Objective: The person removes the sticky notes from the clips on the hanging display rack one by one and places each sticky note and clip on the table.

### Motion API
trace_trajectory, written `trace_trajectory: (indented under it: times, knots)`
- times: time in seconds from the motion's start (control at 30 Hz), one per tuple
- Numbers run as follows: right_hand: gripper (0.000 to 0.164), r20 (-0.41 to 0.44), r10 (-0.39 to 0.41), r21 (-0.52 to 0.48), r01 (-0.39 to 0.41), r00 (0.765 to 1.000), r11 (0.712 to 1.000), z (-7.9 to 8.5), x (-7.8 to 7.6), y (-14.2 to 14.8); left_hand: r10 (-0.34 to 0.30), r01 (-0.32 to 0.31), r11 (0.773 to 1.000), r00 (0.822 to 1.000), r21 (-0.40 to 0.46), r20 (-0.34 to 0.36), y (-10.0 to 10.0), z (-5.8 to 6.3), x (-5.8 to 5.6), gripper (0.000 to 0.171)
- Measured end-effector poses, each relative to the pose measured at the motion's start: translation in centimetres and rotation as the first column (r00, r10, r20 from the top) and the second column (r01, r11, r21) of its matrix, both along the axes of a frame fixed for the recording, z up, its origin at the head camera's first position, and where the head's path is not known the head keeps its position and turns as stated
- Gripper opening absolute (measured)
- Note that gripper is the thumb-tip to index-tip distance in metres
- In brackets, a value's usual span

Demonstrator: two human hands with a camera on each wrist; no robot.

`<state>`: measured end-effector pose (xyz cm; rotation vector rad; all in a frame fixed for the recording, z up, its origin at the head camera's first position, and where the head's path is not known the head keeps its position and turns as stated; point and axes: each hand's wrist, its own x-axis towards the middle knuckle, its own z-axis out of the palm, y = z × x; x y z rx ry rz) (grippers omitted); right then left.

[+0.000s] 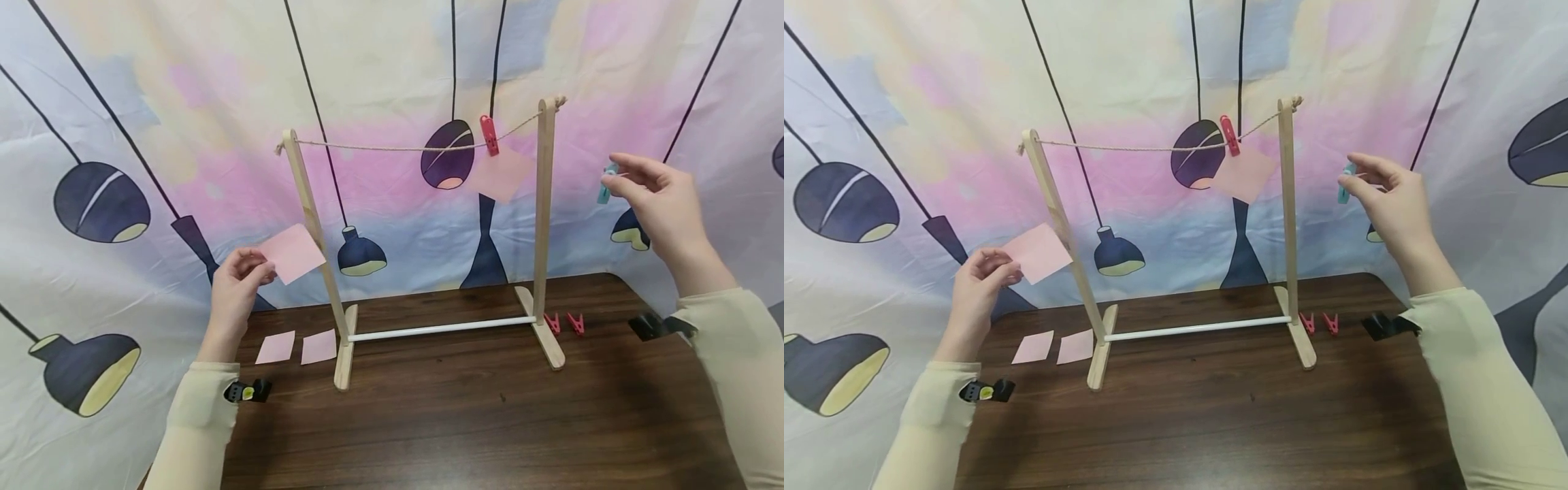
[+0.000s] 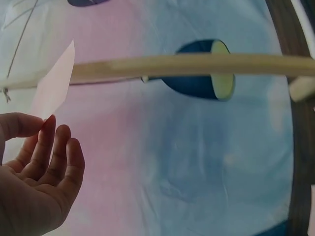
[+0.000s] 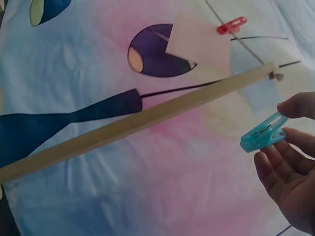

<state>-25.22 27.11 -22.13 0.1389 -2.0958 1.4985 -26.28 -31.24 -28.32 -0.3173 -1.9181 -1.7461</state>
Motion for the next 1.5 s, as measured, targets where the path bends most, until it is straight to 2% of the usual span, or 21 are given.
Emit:
trace_trajectory:
  times: [0.1,0.2,0.4,0.6,0.7,0.77,0.83,0.97,1.03,1.17,1.27,1.4,1.5]
  knots:
    - [0.045,0.014,-0.012,-0.006,0.012,1.000,1.000,-1.2,-0.1,0.8,0.002,-0.002,1.000,1.000,0.022,0.021,-1.0,-0.6,0.4,0.011]
    - [0.046,0.037,-0.028,-0.001,0.028,0.999,1.000,-2.5,-0.1,1.5,0.022,-0.022,1.000,0.999,0.003,0.042,-2.0,-1.2,0.7,0.011]
    - [0.049,0.102,-0.082,0.050,0.077,0.991,0.996,-4.9,-0.2,2.9,0.100,-0.100,0.995,0.990,0.003,0.097,-4.2,-2.8,0.9,0.012]
    - [0.049,0.140,-0.114,0.049,0.109,0.983,0.993,-7.4,-0.6,4.2,0.223,-0.220,0.975,0.959,-0.040,0.175,-6.5,-4.4,1.0,0.010]
    - [0.050,0.162,-0.118,0.041,0.113,0.980,0.993,-8.8,-0.7,4.9,0.259,-0.249,0.966,0.942,-0.074,0.211,-7.5,-5.2,1.0,0.008]
    - [0.054,0.187,-0.137,0.075,0.125,0.973,0.989,-9.9,-0.7,5.2,0.271,-0.257,0.962,0.932,-0.091,0.239,-8.2,-5.8,0.9,0.009]
    - [0.060,0.213,-0.160,0.134,0.133,0.964,0.982,-11.2,-0.7,5.6,0.290,-0.266,0.956,0.918,-0.122,0.271,-9.0,-6.4,0.9,0.012]
    - [0.067,0.236,-0.219,0.265,0.154,0.947,0.952,-13.6,-0.6,6.5,0.349,-0.296,0.934,0.876,-0.198,0.333,-10.6,-7.7,0.8,0.022]
    - [0.067,0.241,-0.238,0.290,0.164,0.941,0.943,-14.8,-0.7,7.1,0.378,-0.308,0.922,0.849,-0.235,0.369,-11.3,-8.4,0.7,0.027]
    - [0.066,0.276,-0.262,0.319,0.169,0.925,0.933,-17.1,-0.7,8.5,0.425,-0.311,0.896,0.807,-0.316,0.410,-12.4,-9.8,0.5,0.034]
    - [0.065,0.312,-0.281,0.344,0.168,0.908,0.924,-18.6,-0.6,9.2,0.464,-0.301,0.868,0.776,-0.396,0.428,-12.8,-10.6,0.4,0.038]
    - [0.064,0.340,-0.297,0.363,0.167,0.892,0.917,-20.1,-0.7,9.4,0.490,-0.293,0.848,0.748,-0.441,0.447,-13.0,-11.3,0.5,0.040]
    - [0.064,0.350,-0.298,0.375,0.158,0.888,0.913,-21.0,-1.1,9.2,0.478,-0.305,0.864,0.746,-0.400,0.464,-13.4,-11.9,0.4,0.038]
